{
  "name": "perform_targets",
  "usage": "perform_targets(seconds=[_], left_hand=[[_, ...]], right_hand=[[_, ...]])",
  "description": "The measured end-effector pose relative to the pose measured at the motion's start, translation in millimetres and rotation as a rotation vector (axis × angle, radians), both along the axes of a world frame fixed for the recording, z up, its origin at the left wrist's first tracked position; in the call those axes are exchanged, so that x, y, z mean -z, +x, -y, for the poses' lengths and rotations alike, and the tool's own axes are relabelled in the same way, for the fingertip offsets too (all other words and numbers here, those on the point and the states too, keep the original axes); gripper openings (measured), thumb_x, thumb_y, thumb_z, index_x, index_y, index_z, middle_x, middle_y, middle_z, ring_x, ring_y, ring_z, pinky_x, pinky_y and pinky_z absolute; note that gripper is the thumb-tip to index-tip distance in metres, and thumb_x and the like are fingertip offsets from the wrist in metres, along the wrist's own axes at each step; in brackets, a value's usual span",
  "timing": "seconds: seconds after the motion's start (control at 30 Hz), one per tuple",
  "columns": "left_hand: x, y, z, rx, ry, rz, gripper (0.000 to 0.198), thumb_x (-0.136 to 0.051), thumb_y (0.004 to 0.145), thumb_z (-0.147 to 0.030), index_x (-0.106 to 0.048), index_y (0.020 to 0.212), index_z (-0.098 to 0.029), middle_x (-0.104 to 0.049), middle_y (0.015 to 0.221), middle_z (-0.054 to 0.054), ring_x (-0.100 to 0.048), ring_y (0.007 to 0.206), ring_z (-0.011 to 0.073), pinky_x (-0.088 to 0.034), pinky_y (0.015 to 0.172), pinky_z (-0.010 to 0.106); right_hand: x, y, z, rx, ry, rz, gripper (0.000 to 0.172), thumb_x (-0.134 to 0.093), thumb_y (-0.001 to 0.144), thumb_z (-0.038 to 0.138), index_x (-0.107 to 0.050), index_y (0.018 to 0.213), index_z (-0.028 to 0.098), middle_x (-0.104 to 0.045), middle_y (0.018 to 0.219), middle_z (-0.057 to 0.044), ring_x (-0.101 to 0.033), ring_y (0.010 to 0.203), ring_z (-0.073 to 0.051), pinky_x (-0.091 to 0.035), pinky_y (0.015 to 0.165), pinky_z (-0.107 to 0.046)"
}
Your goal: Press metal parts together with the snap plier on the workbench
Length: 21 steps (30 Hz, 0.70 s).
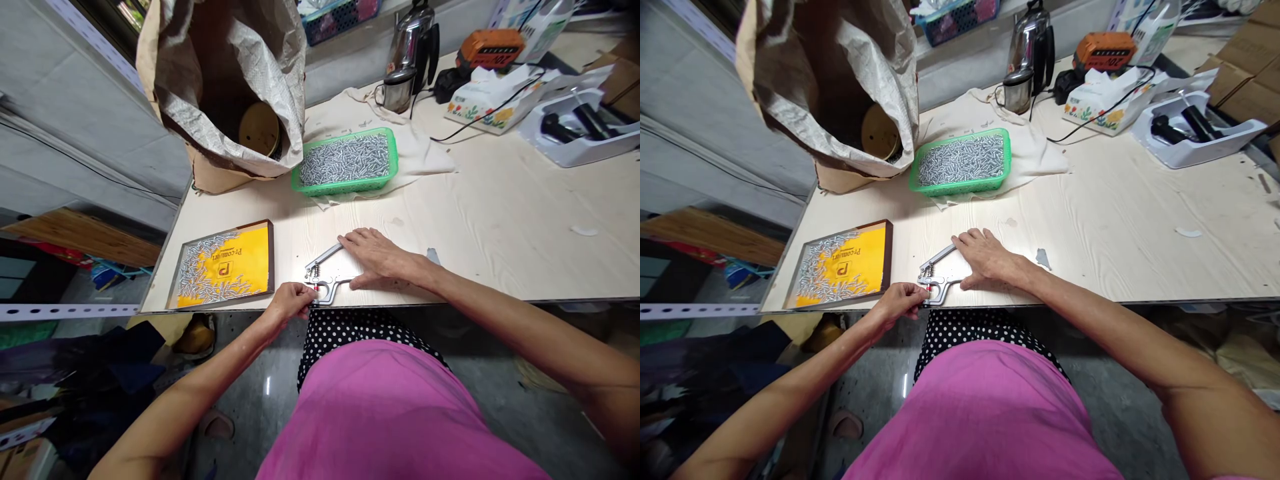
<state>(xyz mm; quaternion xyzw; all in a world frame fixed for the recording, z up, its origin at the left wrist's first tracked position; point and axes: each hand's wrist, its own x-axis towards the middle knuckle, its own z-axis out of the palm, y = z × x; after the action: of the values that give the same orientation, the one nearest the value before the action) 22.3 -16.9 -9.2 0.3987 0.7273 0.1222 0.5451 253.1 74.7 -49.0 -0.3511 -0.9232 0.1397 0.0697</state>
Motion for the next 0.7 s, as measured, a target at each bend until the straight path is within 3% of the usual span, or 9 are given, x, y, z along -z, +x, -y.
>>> perform_targets(seconds=[0.2,0.3,0.4,0.47,0.53,0.63,0.7], left_hand=[[0.7,-0.5,-0.9,0.003,0.002,-0.003,0.013,-0.062,0.083,-0.022,-0.061,0.074,-0.013,-0.047,0.054,-0.007,-0.045,0.045,0.0073,-0.048,0.046,0.022],[1.5,-2.7,2.9,0.096,0.019,-0.089,0.017,-0.061,0.086,-0.027,-0.061,0.075,-0.014,-0.049,0.056,-0.005,-0.048,0.048,0.0098,-0.05,0.051,0.025],[1.4,0.9,9.9,0.292,0.336,-0.387,0.02,-0.059,0.089,-0.033,-0.063,0.08,-0.015,-0.058,0.071,0.001,-0.058,0.065,0.0154,-0.052,0.064,0.03],[2.3,8.6,10.6,0.443,0.636,-0.572,0.019,-0.059,0.09,-0.035,-0.063,0.094,-0.016,-0.062,0.091,0.006,-0.06,0.085,0.0206,-0.052,0.076,0.035],[4.9,19.1,4.1,0.62,0.826,-0.634,0.028,-0.062,0.089,-0.035,-0.06,0.111,-0.017,-0.061,0.11,0.01,-0.055,0.104,0.0255,-0.05,0.087,0.04],[10.8,32.2,-17.0,0.867,0.913,-0.603,0.052,-0.067,0.086,-0.032,-0.047,0.131,-0.016,-0.052,0.134,0.013,-0.046,0.12,0.0293,-0.045,0.1,0.046],[13.0,36.2,-31.8,0.986,0.877,-0.567,0.058,-0.066,0.086,-0.03,-0.041,0.136,-0.016,-0.05,0.137,0.014,-0.047,0.119,0.0288,-0.043,0.102,0.046]], right_hand=[[-17.1,-1.6,12.5,0.053,0.019,0.063,0.071,-0.078,0.068,0.053,-0.055,0.122,0.013,-0.058,0.118,-0.015,-0.049,0.104,-0.032,-0.042,0.081,-0.041],[-24.8,-0.2,19.4,0.054,-0.005,0.049,0.052,-0.077,0.074,0.046,-0.059,0.11,0.014,-0.059,0.112,-0.013,-0.05,0.1,-0.029,-0.041,0.078,-0.037],[-29.3,-1.5,25.3,0.075,-0.016,0.039,0.04,-0.076,0.077,0.04,-0.06,0.104,0.014,-0.06,0.108,-0.012,-0.05,0.098,-0.027,-0.04,0.074,-0.034],[-31.0,-3.4,28.6,0.085,-0.013,0.042,0.036,-0.075,0.079,0.037,-0.061,0.102,0.014,-0.06,0.106,-0.012,-0.05,0.097,-0.027,-0.04,0.073,-0.034],[-32.4,-4.6,31.1,0.085,-0.011,0.05,0.033,-0.074,0.08,0.035,-0.061,0.101,0.013,-0.06,0.106,-0.013,-0.05,0.097,-0.026,-0.041,0.076,-0.034],[-35.1,-2.3,32.7,0.085,-0.034,0.068,0.036,-0.075,0.08,0.034,-0.061,0.105,0.012,-0.06,0.107,-0.013,-0.05,0.099,-0.027,-0.042,0.08,-0.035],[-37.2,1.7,32.6,0.073,-0.068,0.067,0.046,-0.077,0.077,0.036,-0.06,0.111,0.011,-0.059,0.11,-0.013,-0.05,0.099,-0.027,-0.042,0.08,-0.035]])
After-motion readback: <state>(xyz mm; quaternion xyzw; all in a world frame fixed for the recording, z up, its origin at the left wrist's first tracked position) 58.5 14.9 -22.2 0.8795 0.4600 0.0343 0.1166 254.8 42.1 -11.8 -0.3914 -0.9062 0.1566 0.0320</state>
